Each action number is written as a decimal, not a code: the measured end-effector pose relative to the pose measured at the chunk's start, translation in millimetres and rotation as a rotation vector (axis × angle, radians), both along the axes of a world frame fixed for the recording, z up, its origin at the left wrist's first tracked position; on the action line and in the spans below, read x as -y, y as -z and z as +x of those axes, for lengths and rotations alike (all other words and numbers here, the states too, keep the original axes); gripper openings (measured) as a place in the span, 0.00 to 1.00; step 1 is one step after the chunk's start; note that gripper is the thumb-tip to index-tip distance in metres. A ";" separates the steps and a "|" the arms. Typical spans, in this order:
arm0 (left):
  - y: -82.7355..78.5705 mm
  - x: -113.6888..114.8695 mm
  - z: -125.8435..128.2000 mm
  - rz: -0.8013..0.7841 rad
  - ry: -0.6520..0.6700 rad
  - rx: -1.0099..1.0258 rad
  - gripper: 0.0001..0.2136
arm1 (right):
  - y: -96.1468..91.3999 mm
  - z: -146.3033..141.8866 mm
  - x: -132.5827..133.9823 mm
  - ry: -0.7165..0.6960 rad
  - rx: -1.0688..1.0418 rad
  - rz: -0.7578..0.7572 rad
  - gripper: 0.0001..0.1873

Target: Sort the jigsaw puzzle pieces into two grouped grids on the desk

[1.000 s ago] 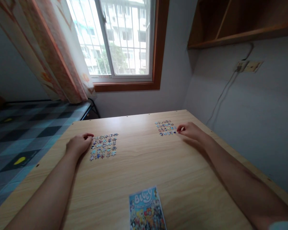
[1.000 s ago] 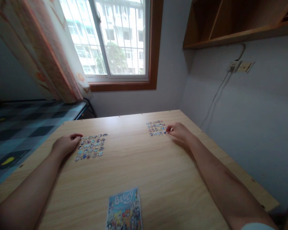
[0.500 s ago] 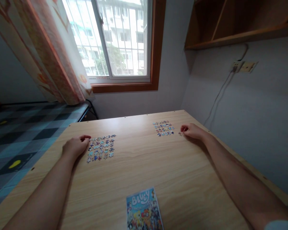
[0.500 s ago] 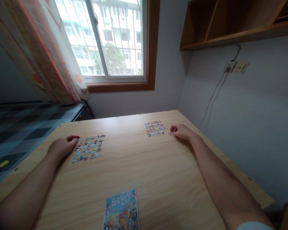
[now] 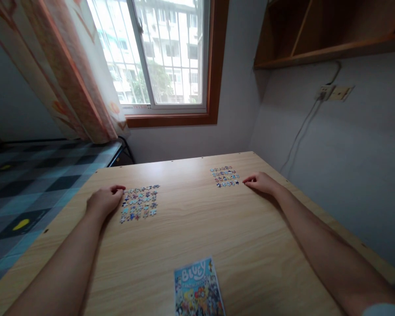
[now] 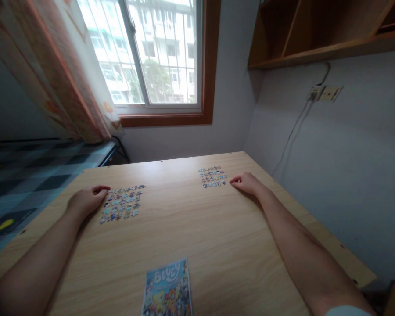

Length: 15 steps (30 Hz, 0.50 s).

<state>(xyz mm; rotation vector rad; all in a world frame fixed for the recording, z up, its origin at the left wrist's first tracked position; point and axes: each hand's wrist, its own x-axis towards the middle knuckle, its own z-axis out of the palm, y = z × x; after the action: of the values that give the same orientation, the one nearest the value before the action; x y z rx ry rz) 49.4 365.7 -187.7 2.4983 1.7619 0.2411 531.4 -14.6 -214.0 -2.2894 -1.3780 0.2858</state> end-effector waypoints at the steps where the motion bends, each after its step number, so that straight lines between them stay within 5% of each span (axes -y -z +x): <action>1: 0.4 -0.2 -0.2 0.007 0.000 -0.001 0.22 | 1.9 -0.8 -1.5 -0.007 0.011 0.013 0.16; 15: -0.5 0.5 0.2 0.019 0.002 -0.007 0.22 | 20.1 -3.5 -6.9 0.027 0.091 0.118 0.17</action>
<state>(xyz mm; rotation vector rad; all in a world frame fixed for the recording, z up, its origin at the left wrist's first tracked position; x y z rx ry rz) 49.5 365.2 -187.2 2.5173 1.7677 0.2506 527.9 -7.8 -234.1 -2.2457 -1.3685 0.0901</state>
